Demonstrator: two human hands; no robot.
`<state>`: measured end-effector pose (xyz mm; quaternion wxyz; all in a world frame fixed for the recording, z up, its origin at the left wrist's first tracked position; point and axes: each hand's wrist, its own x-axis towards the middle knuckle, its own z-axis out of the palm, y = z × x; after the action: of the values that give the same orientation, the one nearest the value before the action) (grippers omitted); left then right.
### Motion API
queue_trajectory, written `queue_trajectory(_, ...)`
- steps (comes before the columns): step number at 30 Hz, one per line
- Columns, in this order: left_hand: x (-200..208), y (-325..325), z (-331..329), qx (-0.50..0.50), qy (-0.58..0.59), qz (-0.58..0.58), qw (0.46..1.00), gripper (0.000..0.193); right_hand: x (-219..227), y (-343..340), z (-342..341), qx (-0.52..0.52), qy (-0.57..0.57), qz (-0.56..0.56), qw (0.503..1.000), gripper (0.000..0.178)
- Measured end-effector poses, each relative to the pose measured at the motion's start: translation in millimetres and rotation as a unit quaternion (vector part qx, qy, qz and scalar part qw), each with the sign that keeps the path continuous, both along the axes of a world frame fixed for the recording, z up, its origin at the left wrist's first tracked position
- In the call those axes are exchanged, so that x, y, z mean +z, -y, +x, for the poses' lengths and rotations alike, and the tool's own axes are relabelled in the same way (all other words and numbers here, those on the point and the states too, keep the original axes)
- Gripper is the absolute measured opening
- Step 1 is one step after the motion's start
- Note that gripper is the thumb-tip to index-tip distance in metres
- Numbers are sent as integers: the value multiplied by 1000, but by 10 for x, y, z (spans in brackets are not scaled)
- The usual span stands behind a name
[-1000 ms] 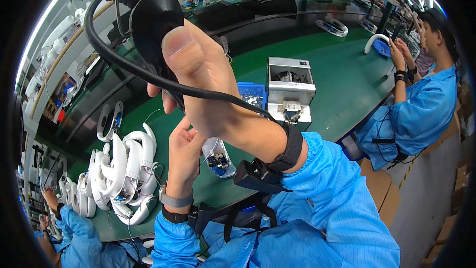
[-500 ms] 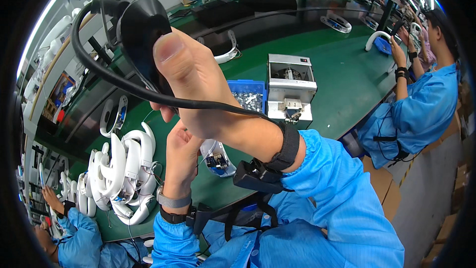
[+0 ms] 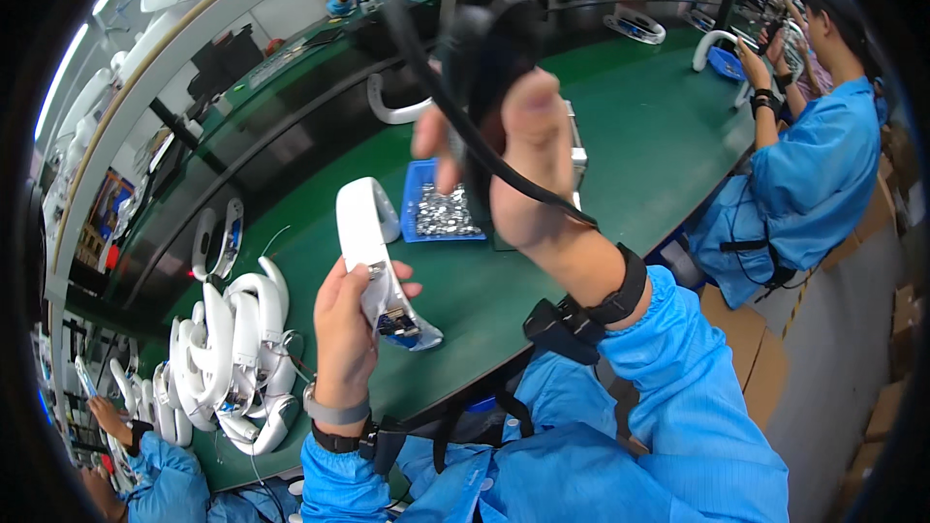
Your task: Manually assemble white plastic neck-fan components by inserting internal electronics and securing parts.
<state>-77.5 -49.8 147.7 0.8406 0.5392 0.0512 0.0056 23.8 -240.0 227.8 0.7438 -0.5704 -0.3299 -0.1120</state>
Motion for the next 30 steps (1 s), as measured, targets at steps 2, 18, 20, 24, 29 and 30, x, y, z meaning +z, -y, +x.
queue_trajectory(2,-49,9,-47,29,23,37,999,25,-278,243,98,-47,-8,11,999,98)
queue_trajectory(18,-100,111,-56,107,30,41,993,29,-985,509,329,-64,5,48,997,99)
queue_trajectory(20,-63,115,-65,106,32,31,993,32,-945,477,375,-61,6,34,998,97)
queue_trajectory(24,-136,138,-57,75,68,111,989,52,-833,398,463,-56,-32,-3,998,93)
queue_trajectory(29,-123,162,-38,65,65,92,991,56,-684,357,395,-16,-79,17,997,84)
queue_trajectory(30,-105,176,-53,67,69,87,992,54,-600,308,340,8,-83,46,995,85)
